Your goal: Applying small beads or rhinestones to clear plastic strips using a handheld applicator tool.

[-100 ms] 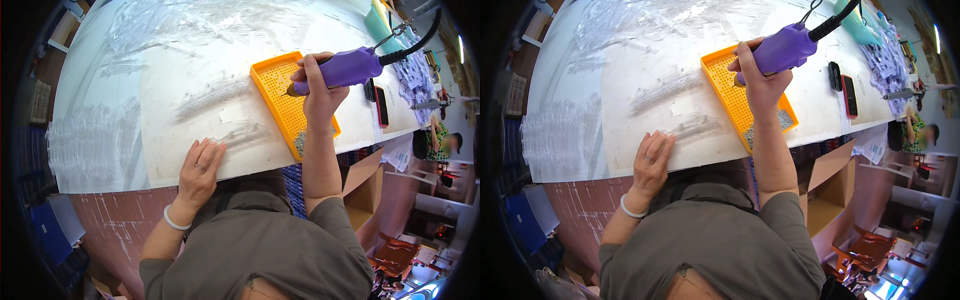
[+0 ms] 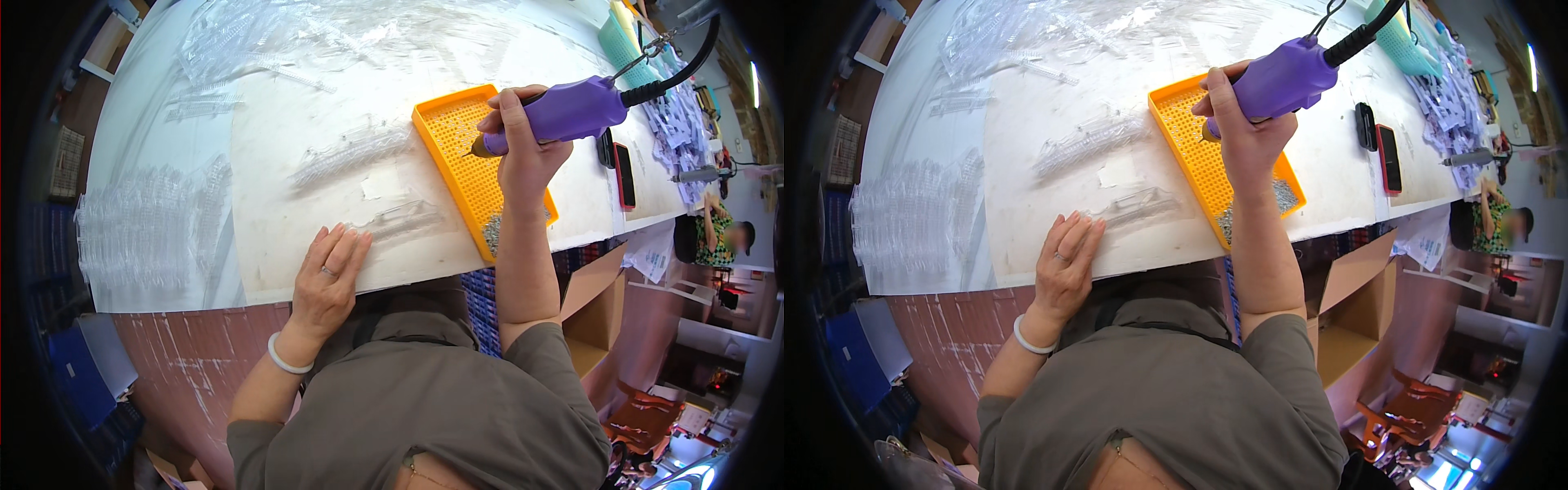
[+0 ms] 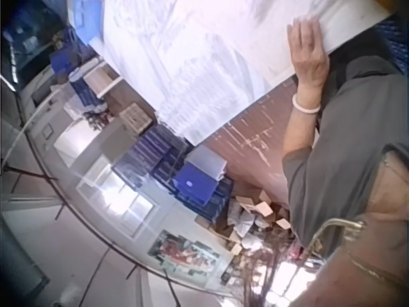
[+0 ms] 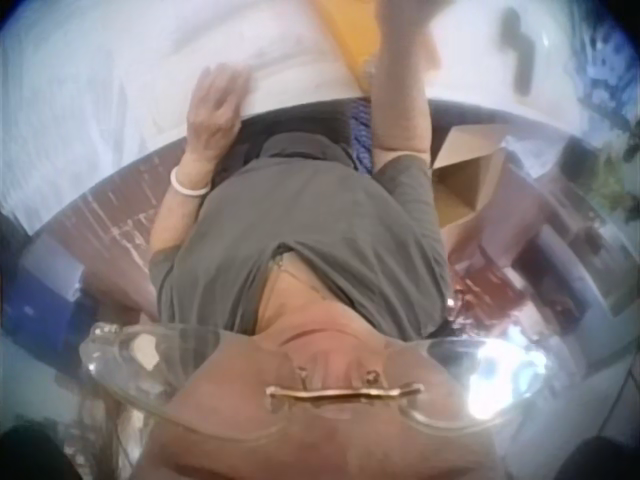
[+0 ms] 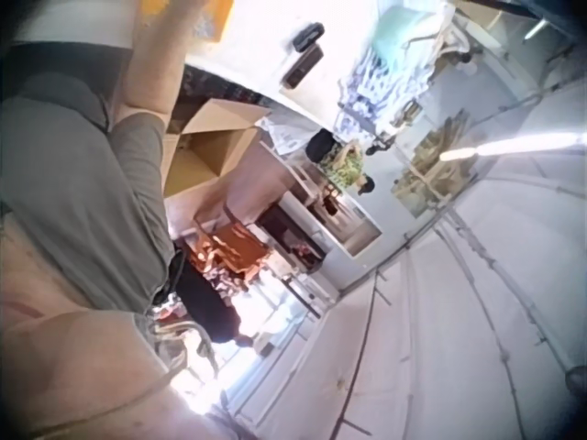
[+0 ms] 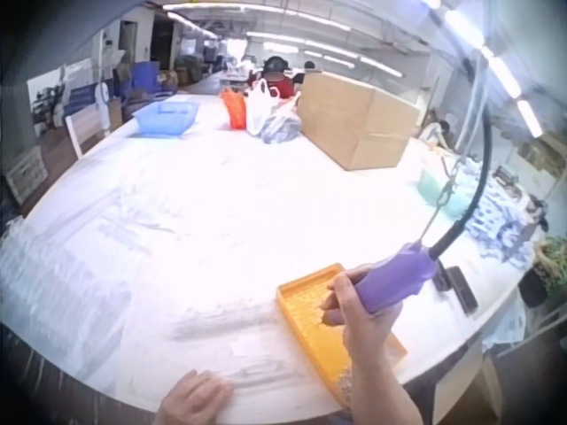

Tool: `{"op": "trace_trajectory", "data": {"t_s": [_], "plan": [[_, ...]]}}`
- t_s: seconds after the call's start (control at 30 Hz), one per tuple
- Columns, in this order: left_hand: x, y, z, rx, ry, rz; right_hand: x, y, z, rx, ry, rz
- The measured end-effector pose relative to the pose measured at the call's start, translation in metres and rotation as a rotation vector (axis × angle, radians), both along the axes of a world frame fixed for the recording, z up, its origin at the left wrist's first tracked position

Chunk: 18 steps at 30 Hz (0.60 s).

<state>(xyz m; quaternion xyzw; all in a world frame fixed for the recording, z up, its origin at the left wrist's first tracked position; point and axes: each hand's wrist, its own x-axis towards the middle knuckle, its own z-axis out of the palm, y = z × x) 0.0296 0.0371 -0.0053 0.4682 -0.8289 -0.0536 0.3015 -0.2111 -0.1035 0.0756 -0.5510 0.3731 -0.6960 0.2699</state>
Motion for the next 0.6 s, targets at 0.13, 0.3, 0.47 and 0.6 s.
{"op": "trace_trajectory", "data": {"t_s": [0.13,0.3,0.47,0.6], "plan": [[0.0006,0.0001,-0.0023,-0.031,0.002,0.002,-0.0027,-0.0029,-0.0029,0.006,0.013,0.054],[0.0007,-0.0003,-0.0017,-0.024,0.039,0.009,-0.0053,-0.0005,-0.0005,0.051,0.099,0.135],[0.0010,0.0003,-0.0002,-0.017,0.066,0.011,-0.0046,-0.0034,-0.0002,0.033,0.047,0.087],[0.0009,0.0010,-0.0011,-0.018,0.072,0.016,-0.0066,-0.0043,-0.0016,-0.006,0.002,0.113]]}}
